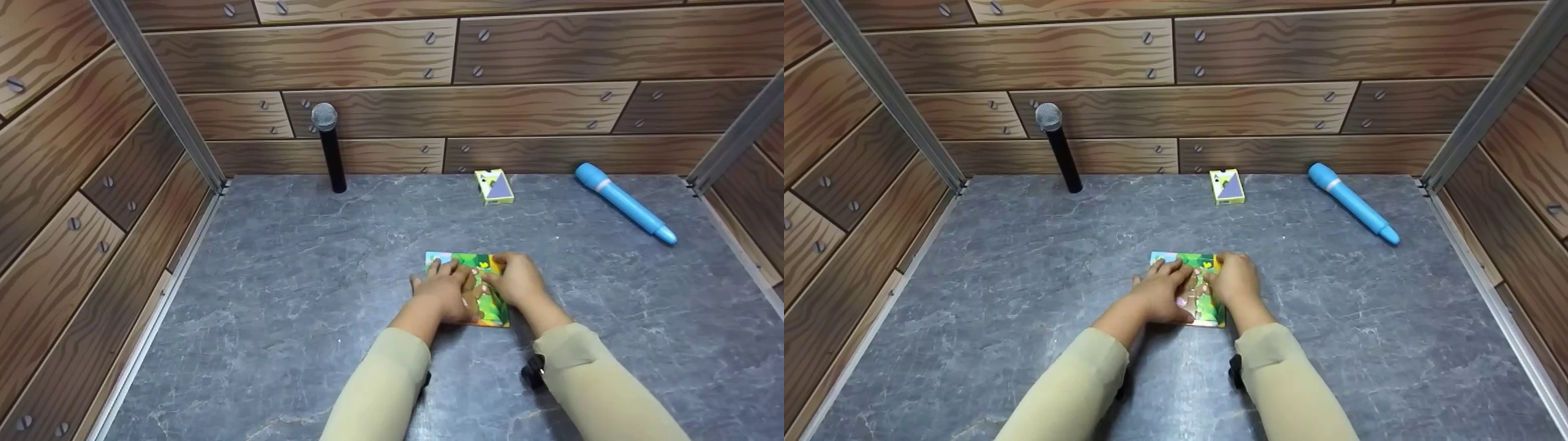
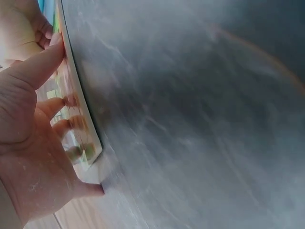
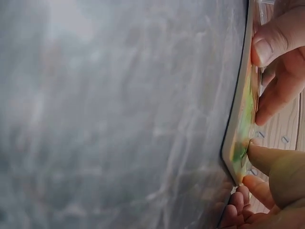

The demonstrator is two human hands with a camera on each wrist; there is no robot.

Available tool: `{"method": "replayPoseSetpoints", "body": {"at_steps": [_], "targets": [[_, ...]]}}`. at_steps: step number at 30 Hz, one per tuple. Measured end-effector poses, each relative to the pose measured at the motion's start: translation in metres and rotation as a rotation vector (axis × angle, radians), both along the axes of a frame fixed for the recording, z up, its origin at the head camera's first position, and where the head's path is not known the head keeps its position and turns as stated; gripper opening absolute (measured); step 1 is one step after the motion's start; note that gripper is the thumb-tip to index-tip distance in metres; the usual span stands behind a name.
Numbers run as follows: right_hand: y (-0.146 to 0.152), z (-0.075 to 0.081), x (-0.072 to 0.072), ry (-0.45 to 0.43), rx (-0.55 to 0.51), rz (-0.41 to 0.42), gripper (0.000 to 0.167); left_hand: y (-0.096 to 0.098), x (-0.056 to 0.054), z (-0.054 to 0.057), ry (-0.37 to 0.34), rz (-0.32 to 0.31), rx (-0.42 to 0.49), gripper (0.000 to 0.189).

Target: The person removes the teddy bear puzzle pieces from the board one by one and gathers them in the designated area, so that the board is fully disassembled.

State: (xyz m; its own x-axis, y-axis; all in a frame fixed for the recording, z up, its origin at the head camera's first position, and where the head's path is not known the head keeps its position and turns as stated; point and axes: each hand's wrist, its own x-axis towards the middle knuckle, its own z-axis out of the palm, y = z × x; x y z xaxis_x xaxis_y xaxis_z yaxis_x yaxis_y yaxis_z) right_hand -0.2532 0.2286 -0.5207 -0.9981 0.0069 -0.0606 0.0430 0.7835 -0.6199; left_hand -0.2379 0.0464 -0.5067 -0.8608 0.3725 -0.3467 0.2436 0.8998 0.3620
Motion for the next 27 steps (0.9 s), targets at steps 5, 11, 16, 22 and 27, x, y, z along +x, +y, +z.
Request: {"method": "replayPoseSetpoints", "body": {"at_steps": [5, 11, 16, 22, 27], "targets": [[-0.003, 0.004, -0.001, -0.037, 0.001, -0.014, 0.05, 0.001, 0.0, 0.002, -0.02, 0.014, 0.012, 0.092], [-0.002, 0.006, -0.005, -0.075, -0.038, -0.029, 0.05, 0.003, 0.001, 0.004, -0.02, 0.022, 0.017, 0.088], [0.0, 0.007, -0.009, -0.116, -0.058, -0.051, 0.049, 0.005, 0.0, 0.003, -0.038, 0.031, 0.014, 0.089], [-0.001, 0.009, -0.014, -0.164, -0.063, -0.064, 0.05, 0.007, -0.003, 0.003, -0.053, 0.035, -0.019, 0.089], [-0.002, 0.011, -0.017, -0.167, -0.037, -0.044, 0.052, 0.007, -0.002, 0.007, -0.065, 0.035, -0.015, 0.088]]}}
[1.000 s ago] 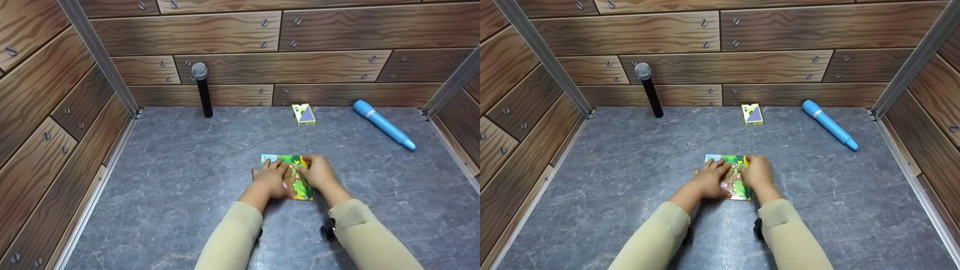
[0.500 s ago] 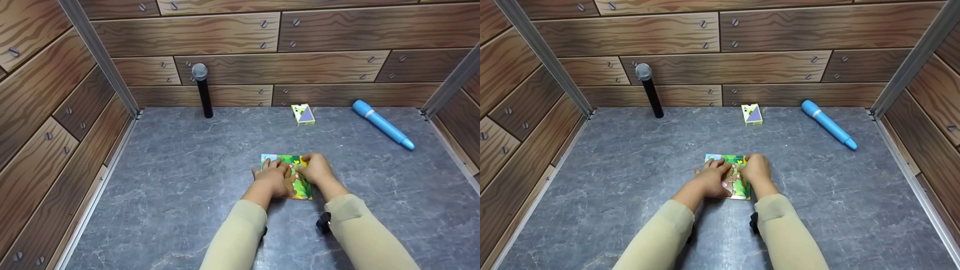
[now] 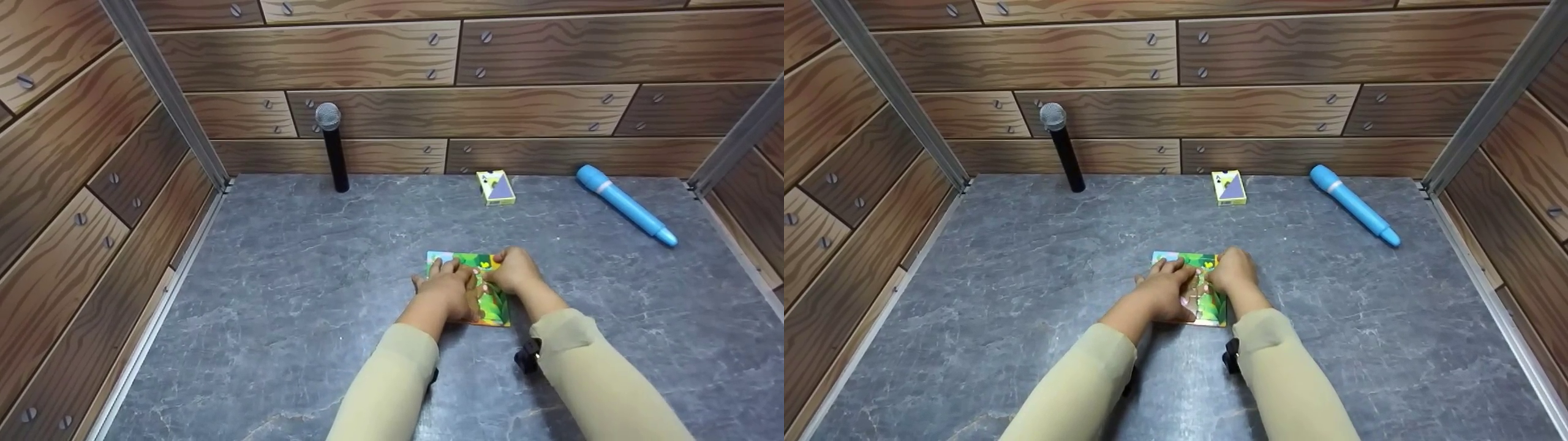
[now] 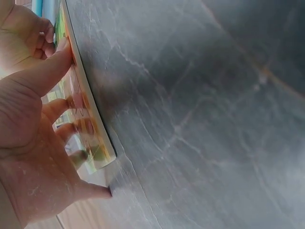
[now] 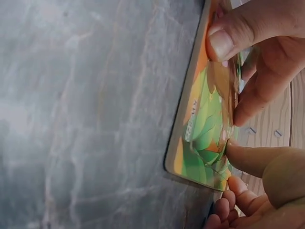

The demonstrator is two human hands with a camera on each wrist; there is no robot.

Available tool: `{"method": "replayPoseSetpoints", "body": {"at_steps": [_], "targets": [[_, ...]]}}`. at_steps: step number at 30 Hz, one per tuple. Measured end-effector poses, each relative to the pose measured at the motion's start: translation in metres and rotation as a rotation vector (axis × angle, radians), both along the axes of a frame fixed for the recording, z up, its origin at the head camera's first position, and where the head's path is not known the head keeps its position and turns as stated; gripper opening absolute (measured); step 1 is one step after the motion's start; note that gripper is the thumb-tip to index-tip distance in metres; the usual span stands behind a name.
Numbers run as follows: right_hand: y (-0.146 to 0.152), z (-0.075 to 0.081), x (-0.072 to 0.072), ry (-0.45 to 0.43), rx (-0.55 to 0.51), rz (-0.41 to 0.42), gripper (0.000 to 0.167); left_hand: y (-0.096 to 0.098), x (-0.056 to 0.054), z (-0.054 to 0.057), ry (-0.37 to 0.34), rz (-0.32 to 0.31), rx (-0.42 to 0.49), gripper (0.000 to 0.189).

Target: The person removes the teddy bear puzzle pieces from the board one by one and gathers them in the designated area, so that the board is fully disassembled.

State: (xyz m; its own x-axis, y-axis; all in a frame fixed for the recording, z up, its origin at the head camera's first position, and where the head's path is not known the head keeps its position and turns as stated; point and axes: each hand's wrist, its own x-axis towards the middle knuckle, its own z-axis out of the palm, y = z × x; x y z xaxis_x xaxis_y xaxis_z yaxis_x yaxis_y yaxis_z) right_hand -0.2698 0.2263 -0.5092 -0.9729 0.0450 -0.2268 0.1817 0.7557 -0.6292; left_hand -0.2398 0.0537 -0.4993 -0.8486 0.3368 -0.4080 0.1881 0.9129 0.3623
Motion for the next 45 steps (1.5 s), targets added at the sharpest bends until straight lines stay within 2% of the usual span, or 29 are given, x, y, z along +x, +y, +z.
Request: {"method": "replayPoseSetpoints", "body": {"at_steps": [8, 12, 17, 23, 28, 36, 45], "targets": [[0.001, 0.001, 0.0, 0.02, -0.037, -0.018, 0.05, -0.001, 0.002, 0.007, 0.028, 0.005, 0.012, 0.083], [0.001, 0.001, 0.001, 0.025, -0.055, -0.026, 0.047, 0.002, -0.001, 0.002, 0.007, 0.022, 0.004, 0.082], [0.003, 0.002, 0.004, 0.067, -0.092, -0.02, 0.043, 0.004, -0.004, -0.003, -0.012, 0.034, -0.013, 0.09], [0.006, 0.002, 0.006, 0.08, -0.133, 0.011, 0.05, 0.002, 0.0, 0.002, -0.015, 0.009, -0.009, 0.088], [0.008, 0.001, 0.009, 0.084, -0.152, 0.04, 0.056, -0.001, 0.004, 0.006, 0.01, 0.0, -0.004, 0.087], [0.011, -0.004, 0.012, 0.179, -0.157, 0.09, 0.053, 0.0, 0.005, 0.005, 0.027, 0.012, -0.025, 0.093], [0.017, -0.008, 0.011, 0.205, -0.165, 0.083, 0.047, -0.001, 0.005, 0.006, 0.026, 0.012, -0.019, 0.091]]}}
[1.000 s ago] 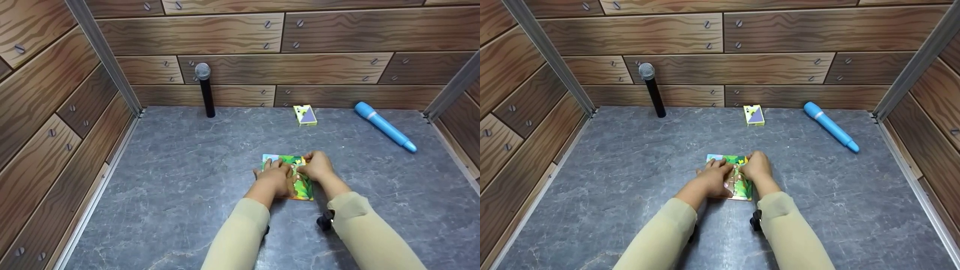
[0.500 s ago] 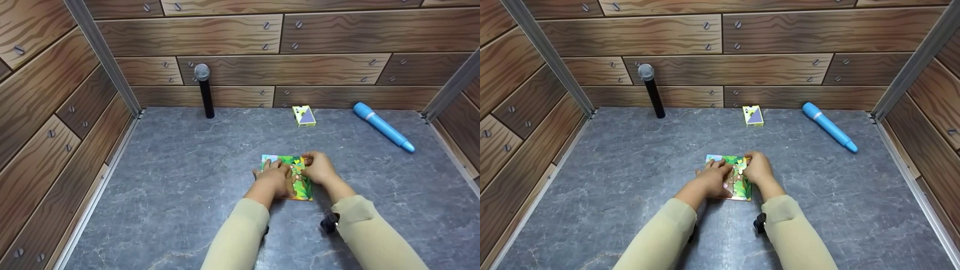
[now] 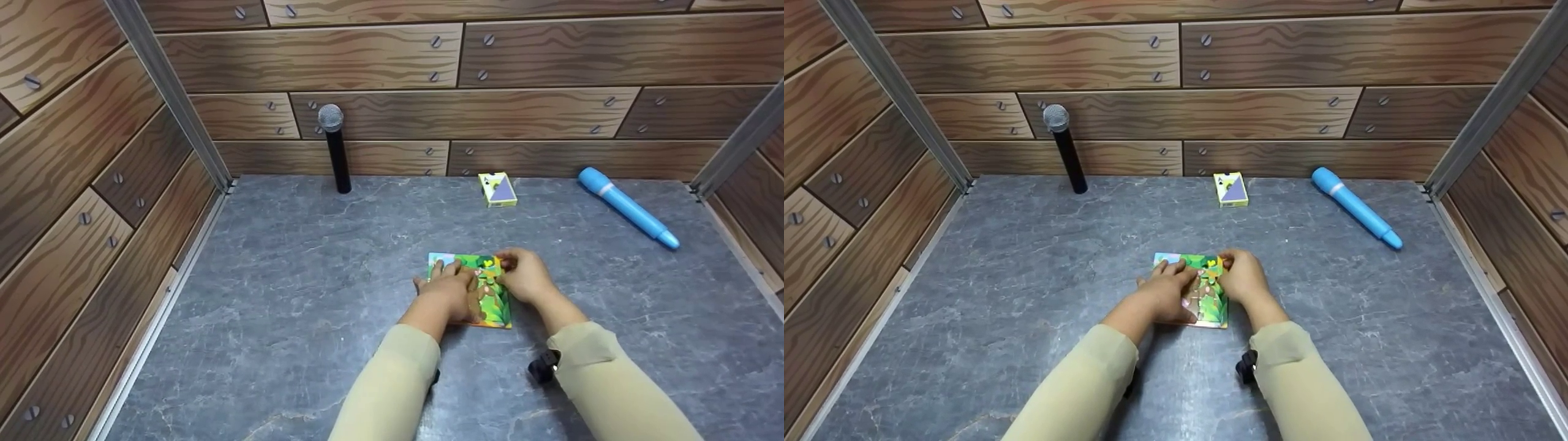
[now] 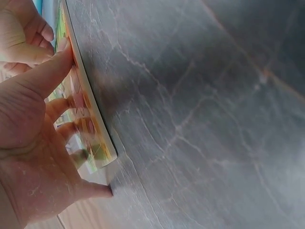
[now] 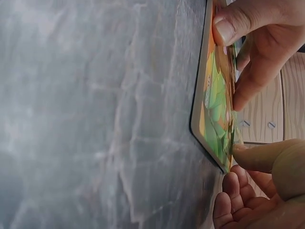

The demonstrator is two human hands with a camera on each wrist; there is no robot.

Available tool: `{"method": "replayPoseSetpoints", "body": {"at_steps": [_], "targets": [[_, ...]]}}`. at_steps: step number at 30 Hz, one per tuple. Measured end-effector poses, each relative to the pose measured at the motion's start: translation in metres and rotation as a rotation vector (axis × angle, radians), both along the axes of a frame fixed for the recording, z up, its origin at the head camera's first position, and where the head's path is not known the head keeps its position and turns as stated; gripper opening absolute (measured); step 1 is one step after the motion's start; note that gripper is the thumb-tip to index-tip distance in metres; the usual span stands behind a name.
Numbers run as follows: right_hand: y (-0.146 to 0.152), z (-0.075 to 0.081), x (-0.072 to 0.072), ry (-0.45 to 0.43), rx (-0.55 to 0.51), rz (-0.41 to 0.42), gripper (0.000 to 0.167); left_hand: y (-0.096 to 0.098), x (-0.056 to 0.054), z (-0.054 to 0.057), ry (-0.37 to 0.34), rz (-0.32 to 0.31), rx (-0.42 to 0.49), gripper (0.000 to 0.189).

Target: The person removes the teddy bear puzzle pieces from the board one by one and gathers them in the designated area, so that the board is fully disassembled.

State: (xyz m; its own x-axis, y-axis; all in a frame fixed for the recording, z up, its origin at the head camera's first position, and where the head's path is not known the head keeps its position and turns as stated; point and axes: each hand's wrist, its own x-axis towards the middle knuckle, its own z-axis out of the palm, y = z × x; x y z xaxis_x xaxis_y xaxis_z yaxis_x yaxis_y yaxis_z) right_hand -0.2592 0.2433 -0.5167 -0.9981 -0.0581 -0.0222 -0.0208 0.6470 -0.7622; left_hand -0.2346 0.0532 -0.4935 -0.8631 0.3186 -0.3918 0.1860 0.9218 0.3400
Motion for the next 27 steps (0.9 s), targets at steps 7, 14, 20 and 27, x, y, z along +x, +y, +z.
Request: {"method": "replayPoseSetpoints", "body": {"at_steps": [7, 14, 20, 27], "targets": [[0.009, 0.002, 0.0, 0.014, 0.004, -0.02, 0.046, 0.0, -0.001, -0.002, 0.0, -0.004, -0.006, 0.09], [0.016, 0.005, 0.0, 0.008, 0.005, -0.028, 0.046, -0.001, 0.0, -0.002, -0.001, -0.01, -0.006, 0.09], [0.021, 0.007, -0.001, 0.008, 0.018, -0.046, 0.047, -0.001, 0.0, -0.004, 0.007, -0.008, 0.002, 0.09], [0.028, 0.009, -0.005, -0.021, 0.02, -0.067, 0.048, 0.0, -0.005, -0.007, -0.021, -0.01, -0.009, 0.091]]}}
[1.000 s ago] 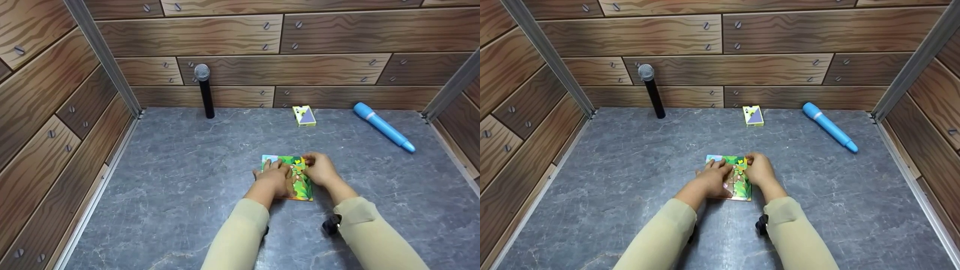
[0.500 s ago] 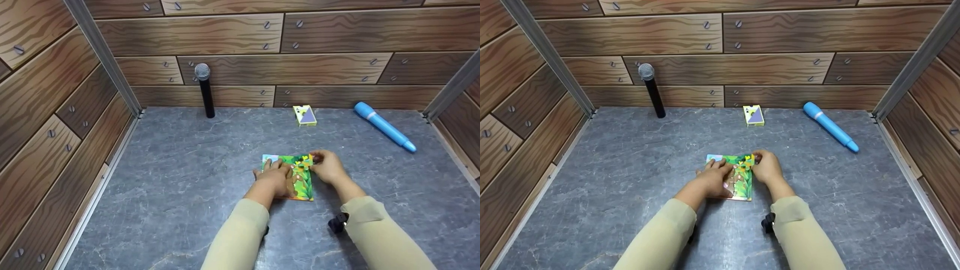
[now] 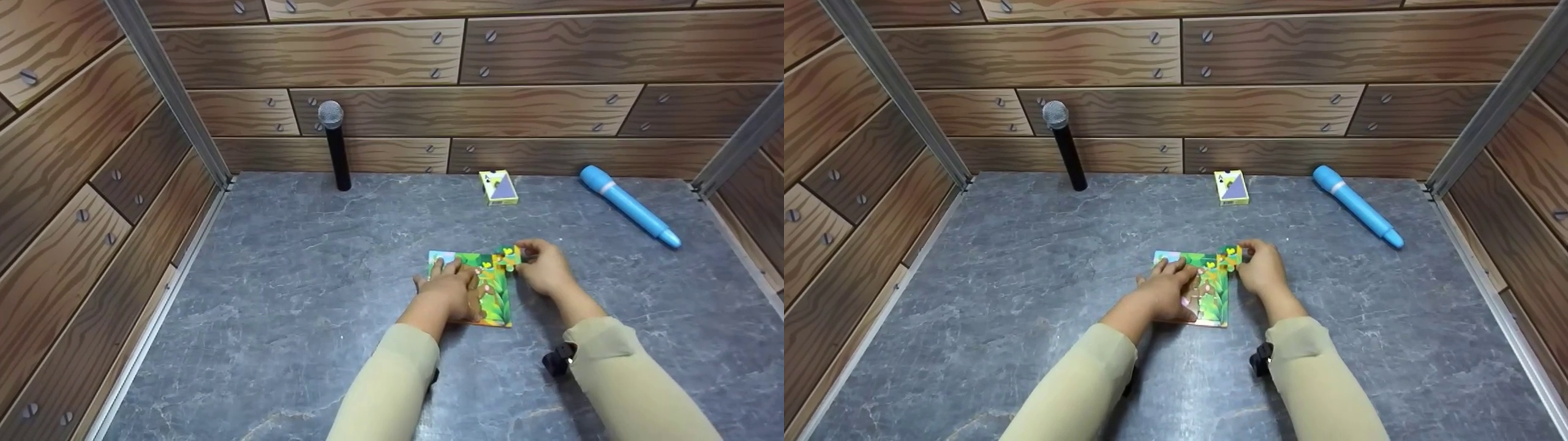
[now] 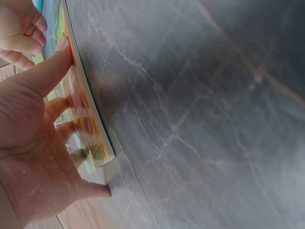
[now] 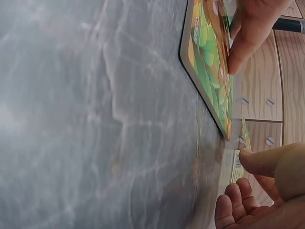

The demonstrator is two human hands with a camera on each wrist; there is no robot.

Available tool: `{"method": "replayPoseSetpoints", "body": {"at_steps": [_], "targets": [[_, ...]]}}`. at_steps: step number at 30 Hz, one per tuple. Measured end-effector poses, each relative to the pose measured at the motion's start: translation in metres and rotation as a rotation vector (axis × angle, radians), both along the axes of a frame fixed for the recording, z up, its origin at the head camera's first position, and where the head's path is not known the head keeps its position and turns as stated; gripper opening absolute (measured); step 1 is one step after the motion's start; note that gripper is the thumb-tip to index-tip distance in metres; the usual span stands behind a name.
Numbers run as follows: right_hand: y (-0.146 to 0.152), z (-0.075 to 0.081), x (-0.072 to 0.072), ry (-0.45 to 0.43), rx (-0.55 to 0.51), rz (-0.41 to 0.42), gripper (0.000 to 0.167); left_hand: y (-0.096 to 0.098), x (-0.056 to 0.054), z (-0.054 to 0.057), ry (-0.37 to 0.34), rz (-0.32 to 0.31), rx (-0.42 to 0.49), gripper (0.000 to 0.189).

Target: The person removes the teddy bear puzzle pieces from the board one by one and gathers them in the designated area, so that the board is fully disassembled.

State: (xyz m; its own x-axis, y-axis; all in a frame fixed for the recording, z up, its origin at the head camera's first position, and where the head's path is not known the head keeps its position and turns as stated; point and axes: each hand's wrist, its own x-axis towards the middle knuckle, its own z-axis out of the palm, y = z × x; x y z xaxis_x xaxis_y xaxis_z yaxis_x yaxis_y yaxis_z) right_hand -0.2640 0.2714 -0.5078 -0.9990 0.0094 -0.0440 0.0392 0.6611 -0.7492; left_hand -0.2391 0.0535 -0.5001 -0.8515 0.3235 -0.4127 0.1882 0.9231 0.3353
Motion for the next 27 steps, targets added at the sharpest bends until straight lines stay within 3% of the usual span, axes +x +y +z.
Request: {"method": "replayPoseSetpoints", "body": {"at_steps": [14, 27], "targets": [[0.016, -0.004, -0.006, -0.015, 0.036, -0.049, 0.048, -0.004, 0.004, 0.005, 0.01, -0.009, 0.015, 0.09], [0.027, -0.009, -0.01, -0.047, 0.025, -0.06, 0.05, -0.004, 0.004, 0.004, 0.003, 0.007, 0.031, 0.087]]}}
